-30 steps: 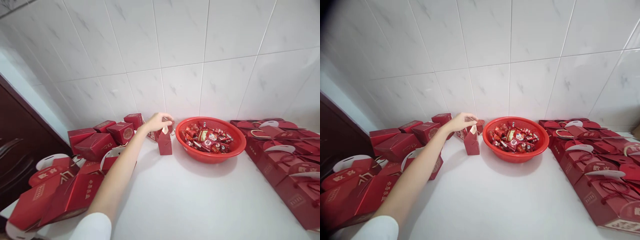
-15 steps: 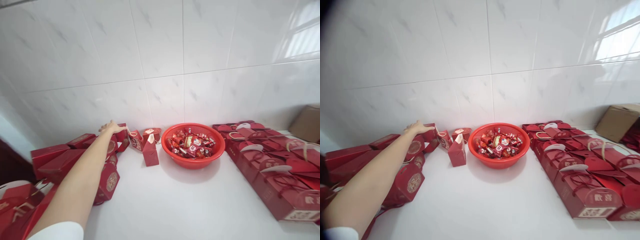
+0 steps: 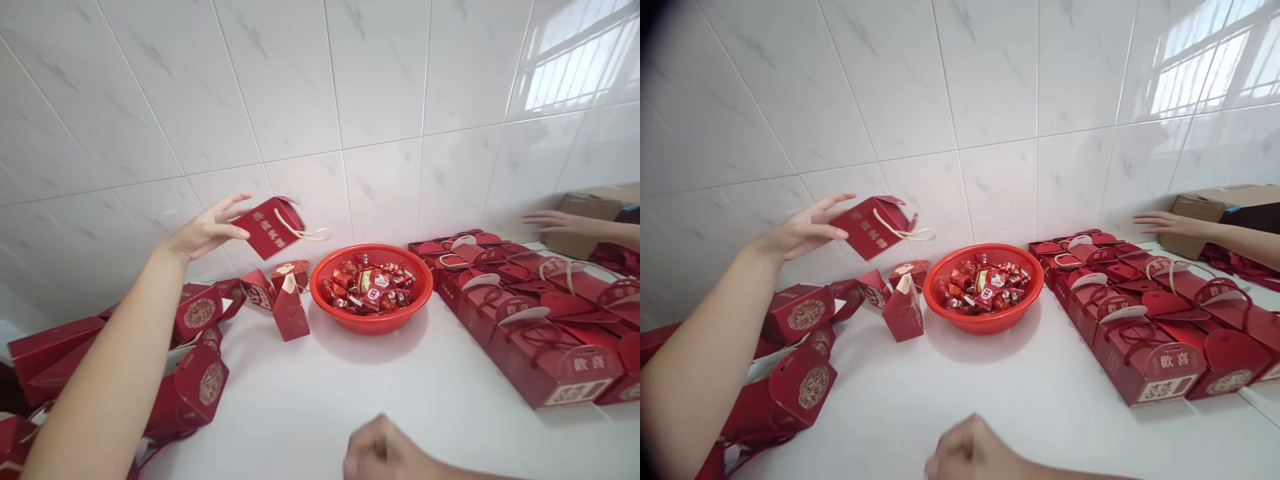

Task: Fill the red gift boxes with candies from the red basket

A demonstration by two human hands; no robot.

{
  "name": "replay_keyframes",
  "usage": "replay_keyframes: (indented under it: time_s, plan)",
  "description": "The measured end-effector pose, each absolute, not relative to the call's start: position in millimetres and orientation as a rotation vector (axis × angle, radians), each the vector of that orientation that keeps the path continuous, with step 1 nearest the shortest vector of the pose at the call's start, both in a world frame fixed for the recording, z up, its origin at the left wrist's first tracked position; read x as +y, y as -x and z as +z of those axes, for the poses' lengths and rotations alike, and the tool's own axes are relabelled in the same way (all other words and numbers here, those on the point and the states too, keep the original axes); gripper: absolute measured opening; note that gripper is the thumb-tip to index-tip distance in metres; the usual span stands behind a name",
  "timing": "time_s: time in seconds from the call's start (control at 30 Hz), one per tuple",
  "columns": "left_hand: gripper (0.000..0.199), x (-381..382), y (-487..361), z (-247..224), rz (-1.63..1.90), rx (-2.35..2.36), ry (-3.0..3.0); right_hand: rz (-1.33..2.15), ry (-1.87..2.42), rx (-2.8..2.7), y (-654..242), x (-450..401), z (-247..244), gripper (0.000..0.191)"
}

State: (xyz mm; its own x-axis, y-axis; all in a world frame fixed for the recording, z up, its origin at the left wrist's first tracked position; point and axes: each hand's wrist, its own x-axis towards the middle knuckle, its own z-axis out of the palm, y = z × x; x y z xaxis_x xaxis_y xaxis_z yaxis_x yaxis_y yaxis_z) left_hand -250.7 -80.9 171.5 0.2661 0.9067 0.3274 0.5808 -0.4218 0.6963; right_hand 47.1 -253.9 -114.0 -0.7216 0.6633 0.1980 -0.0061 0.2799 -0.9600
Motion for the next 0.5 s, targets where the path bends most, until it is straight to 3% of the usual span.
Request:
replay_keyframes:
  time_s: [0.1, 0.23, 0.5]
  plan:
    - [0.093, -98, 211, 166, 0.651, 0.912, -2.176, 1.606, 0.693, -1.533, -57, -218, -89, 0.059]
    - [0.083, -118, 167, 123, 0.468, 0.642, -2.137, 1.456, 0.617, -1.348, -81, -192, -49, 0.061]
    - [0.078, -136, 157, 57, 0.428, 0.638, -2.019, 1.055, 0.927, -1.660, -115, -208, 6, 0.048]
